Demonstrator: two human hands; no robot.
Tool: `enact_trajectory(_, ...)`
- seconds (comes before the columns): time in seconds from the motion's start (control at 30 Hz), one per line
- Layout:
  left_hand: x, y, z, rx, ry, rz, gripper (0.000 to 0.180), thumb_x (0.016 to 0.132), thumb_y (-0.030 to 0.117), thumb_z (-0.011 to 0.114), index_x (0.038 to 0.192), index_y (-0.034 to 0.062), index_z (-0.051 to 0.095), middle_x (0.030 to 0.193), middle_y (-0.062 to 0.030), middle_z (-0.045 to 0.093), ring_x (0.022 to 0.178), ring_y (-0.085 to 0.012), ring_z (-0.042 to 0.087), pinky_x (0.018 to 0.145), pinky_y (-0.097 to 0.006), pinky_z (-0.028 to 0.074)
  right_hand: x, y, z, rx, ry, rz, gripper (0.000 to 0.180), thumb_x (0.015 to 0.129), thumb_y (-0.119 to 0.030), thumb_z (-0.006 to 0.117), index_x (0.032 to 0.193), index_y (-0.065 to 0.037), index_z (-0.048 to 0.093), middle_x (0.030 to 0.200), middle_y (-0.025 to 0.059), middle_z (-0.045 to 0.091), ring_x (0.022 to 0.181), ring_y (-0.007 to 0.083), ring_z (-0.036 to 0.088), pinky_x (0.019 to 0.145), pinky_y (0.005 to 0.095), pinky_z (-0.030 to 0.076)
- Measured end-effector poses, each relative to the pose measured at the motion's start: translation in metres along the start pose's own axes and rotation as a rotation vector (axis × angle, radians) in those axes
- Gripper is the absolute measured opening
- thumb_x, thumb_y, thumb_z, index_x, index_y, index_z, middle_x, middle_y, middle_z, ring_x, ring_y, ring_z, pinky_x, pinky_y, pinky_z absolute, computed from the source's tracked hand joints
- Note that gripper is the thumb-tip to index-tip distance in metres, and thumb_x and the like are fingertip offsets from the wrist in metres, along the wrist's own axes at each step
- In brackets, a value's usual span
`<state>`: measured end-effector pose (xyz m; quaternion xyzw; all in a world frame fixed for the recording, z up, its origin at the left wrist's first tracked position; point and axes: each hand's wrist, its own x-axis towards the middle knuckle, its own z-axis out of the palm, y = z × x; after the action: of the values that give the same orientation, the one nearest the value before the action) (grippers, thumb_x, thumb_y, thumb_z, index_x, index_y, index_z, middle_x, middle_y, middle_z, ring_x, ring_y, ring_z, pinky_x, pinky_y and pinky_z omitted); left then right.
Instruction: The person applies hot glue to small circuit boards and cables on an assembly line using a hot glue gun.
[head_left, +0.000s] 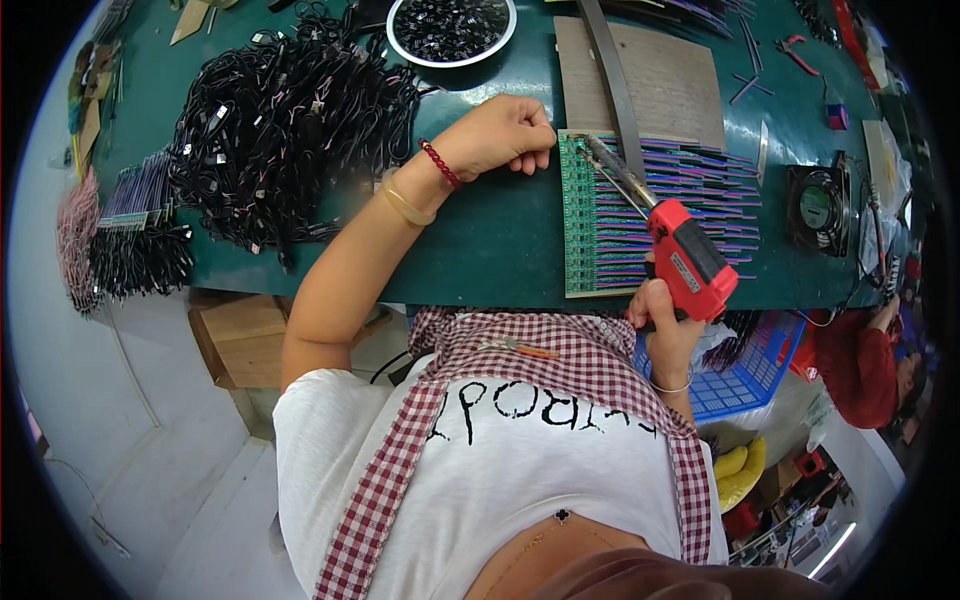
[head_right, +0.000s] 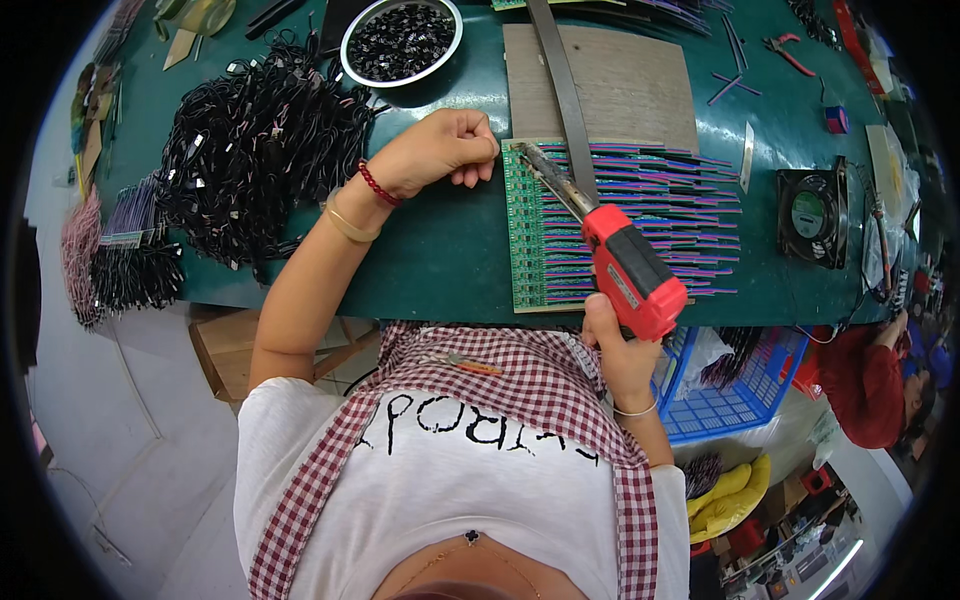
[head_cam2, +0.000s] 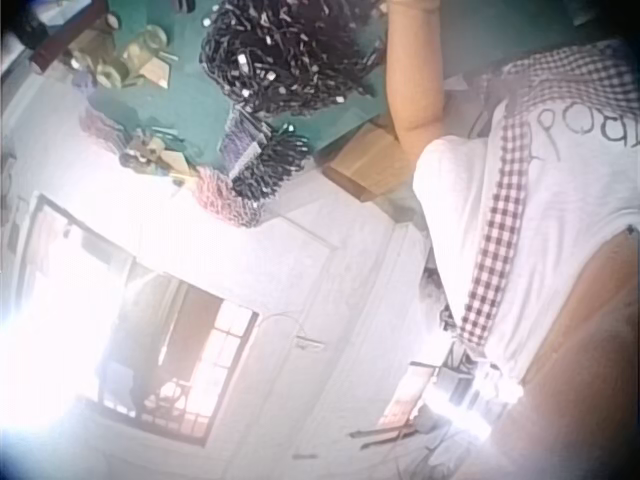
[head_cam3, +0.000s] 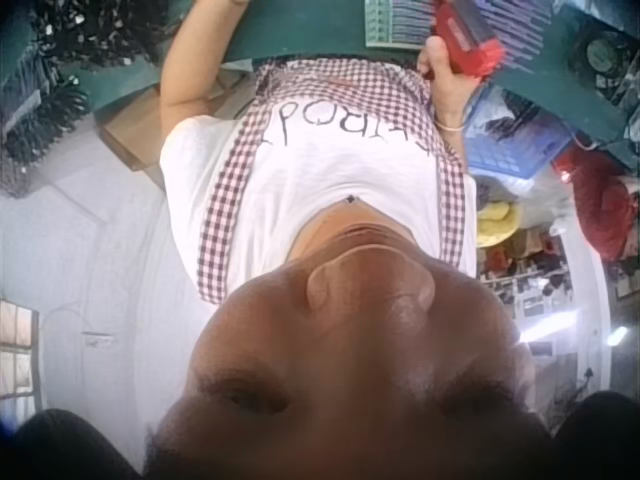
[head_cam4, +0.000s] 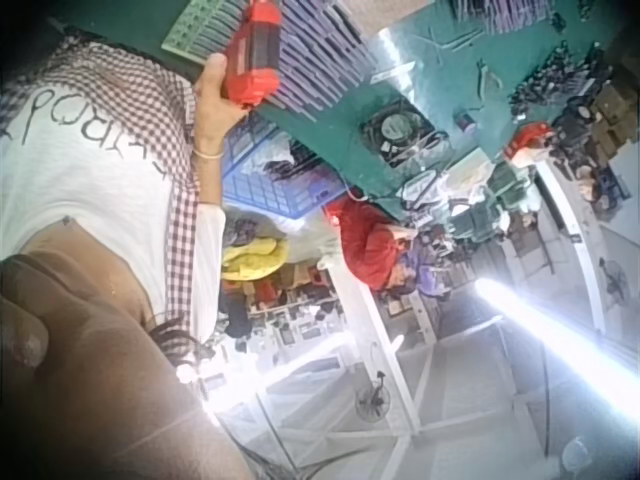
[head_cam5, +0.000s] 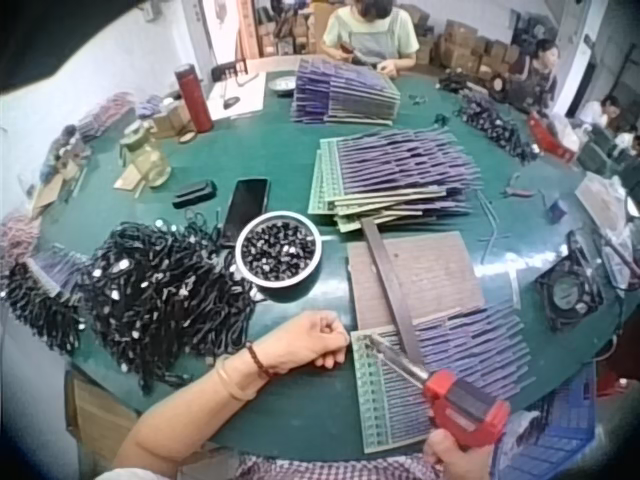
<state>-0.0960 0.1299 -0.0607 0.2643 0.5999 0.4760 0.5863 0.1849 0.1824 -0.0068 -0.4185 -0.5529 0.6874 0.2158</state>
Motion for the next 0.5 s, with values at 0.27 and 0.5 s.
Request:
enact_trajectory(0.27, -0.0020, 0.0007, 0.0012, 0.016, 0.002, 0.007, 0.012, 0.085, 0.013, 0.056, 0.076, 0.0056, 0.053, 0.067, -0.0043, 0.062, 0.055, -0.0056, 0.054, 0.049, -0.017, 0.041, 0.0025, 0.0014, -0.0017, -0.006, -0.039, 0.005, 0.016, 0.086, -0.011, 0.063, 0.093, 0.002, 0.056, 0.061, 0.0018, 0.054, 0.051, 0.0090, 0.051, 0.048, 0.0233, 0.040)
enact_trajectory(0.5, -0.0021, -0.0001, 0.0025, 0.003, 0.019, 0.014, 0.013, 0.085, 0.012, 0.056, 0.075, 0.0060, 0.052, 0.067, -0.0043, 0.062, 0.055, -0.0057, 0.054, 0.049, -0.017, 0.041, 0.0013, 0.0031, -0.0011, 0.014, -0.050, 0.006, 0.014, 0.086, -0.008, 0.062, 0.093, 0.002, 0.056, 0.062, 0.0021, 0.054, 0.051, 0.0087, 0.051, 0.048, 0.0233, 0.041)
